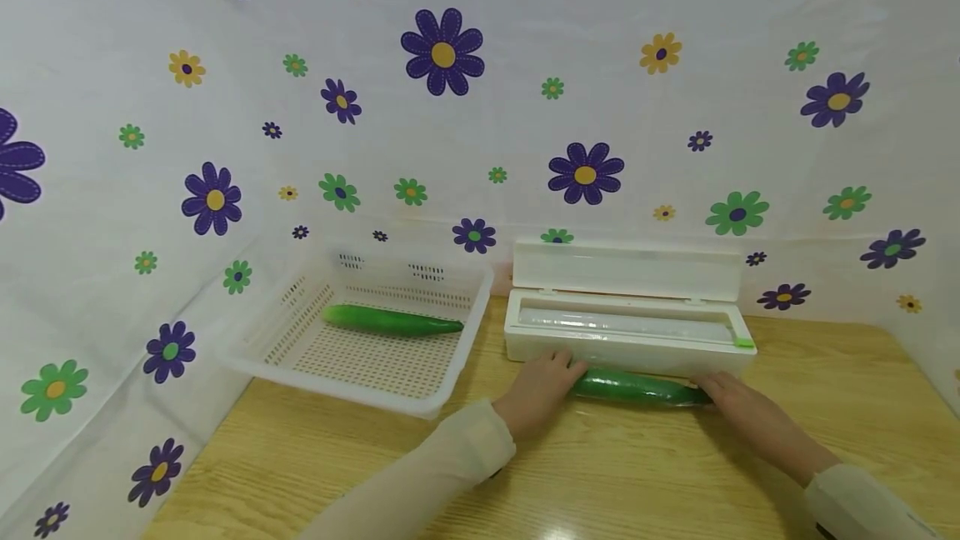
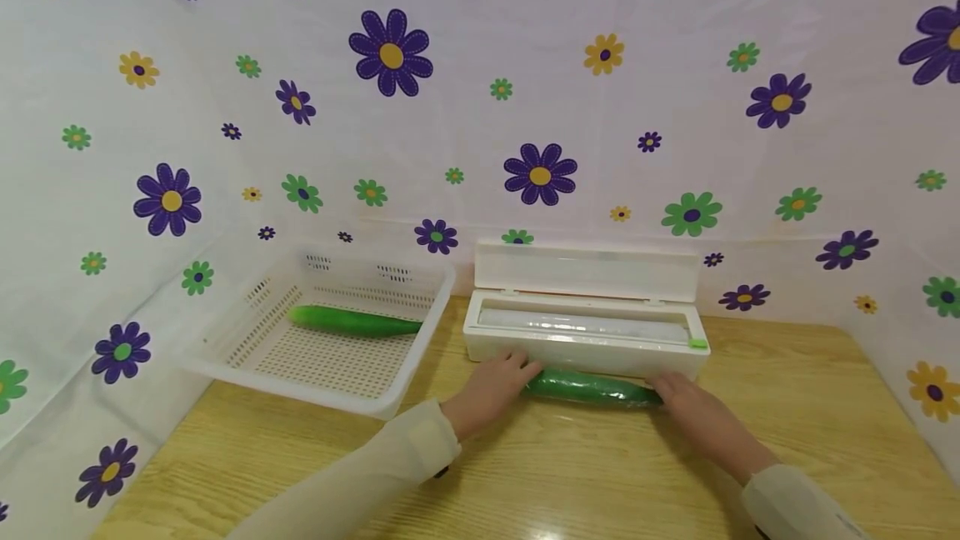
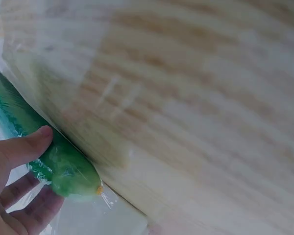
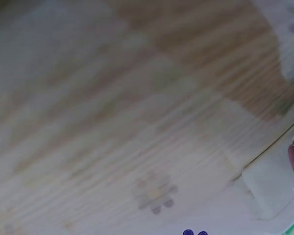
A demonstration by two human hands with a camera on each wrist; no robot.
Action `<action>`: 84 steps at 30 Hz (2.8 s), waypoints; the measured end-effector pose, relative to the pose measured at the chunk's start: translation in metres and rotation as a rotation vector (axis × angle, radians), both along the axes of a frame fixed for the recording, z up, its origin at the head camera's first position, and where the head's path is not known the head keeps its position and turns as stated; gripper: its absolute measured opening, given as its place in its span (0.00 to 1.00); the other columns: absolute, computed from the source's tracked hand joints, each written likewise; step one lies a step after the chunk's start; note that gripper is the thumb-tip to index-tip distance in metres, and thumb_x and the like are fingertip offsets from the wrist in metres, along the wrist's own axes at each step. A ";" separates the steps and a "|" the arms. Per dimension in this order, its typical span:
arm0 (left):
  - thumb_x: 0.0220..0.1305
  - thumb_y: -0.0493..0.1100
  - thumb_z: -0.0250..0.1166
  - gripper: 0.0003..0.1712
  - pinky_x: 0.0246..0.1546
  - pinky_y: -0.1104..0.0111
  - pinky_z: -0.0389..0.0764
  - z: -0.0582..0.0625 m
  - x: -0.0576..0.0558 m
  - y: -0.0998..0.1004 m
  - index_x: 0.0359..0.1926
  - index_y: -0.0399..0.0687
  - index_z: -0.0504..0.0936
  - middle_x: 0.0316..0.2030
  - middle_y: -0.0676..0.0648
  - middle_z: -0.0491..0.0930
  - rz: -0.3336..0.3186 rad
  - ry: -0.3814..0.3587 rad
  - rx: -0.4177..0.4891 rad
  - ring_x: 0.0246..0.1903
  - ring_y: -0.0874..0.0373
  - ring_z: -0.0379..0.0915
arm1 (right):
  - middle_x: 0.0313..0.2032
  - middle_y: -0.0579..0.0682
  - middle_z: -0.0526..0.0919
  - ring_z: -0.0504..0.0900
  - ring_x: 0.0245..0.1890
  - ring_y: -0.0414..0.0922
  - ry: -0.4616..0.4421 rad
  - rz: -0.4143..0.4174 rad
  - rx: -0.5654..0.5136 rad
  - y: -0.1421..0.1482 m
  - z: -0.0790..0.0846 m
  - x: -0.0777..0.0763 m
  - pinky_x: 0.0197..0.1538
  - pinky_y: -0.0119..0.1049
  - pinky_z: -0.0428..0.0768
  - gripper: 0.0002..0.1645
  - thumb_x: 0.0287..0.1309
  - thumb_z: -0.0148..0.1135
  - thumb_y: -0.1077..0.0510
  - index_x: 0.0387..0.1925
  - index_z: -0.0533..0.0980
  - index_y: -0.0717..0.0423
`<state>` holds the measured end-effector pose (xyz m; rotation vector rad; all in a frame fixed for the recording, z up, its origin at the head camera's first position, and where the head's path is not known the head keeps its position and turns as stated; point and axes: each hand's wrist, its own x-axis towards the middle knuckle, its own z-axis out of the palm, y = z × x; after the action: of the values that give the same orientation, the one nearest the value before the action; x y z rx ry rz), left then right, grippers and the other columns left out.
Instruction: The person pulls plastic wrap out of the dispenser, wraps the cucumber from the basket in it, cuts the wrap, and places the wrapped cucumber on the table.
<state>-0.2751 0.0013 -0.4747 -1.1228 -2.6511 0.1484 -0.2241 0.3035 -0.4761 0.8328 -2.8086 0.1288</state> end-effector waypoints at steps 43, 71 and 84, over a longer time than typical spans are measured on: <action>0.61 0.37 0.61 0.17 0.37 0.75 0.79 0.005 -0.005 0.004 0.51 0.57 0.77 0.43 0.53 0.79 0.017 -0.037 -0.024 0.41 0.62 0.76 | 0.26 0.46 0.82 0.79 0.28 0.46 -0.183 -0.048 -0.249 0.006 0.009 -0.025 0.34 0.35 0.80 0.15 0.40 0.62 0.78 0.25 0.78 0.56; 0.61 0.49 0.64 0.24 0.41 0.73 0.80 0.008 -0.001 0.003 0.58 0.50 0.75 0.51 0.51 0.77 0.085 -0.144 -0.006 0.48 0.60 0.75 | 0.38 0.53 0.83 0.82 0.40 0.52 -0.157 -0.086 -0.156 0.000 0.009 -0.013 0.44 0.48 0.81 0.15 0.47 0.68 0.64 0.40 0.79 0.57; 0.63 0.42 0.60 0.10 0.26 0.74 0.78 0.010 0.007 0.008 0.45 0.47 0.79 0.37 0.51 0.80 0.113 -0.129 -0.004 0.32 0.62 0.78 | 0.32 0.55 0.82 0.72 0.31 0.32 0.060 -0.224 -0.522 0.049 0.031 -0.032 0.32 0.29 0.75 0.17 0.44 0.72 0.62 0.39 0.79 0.62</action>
<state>-0.2676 0.0094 -0.4650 -1.0154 -2.8307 0.1053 -0.2561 0.3528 -0.4447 0.3905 -2.5939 0.7442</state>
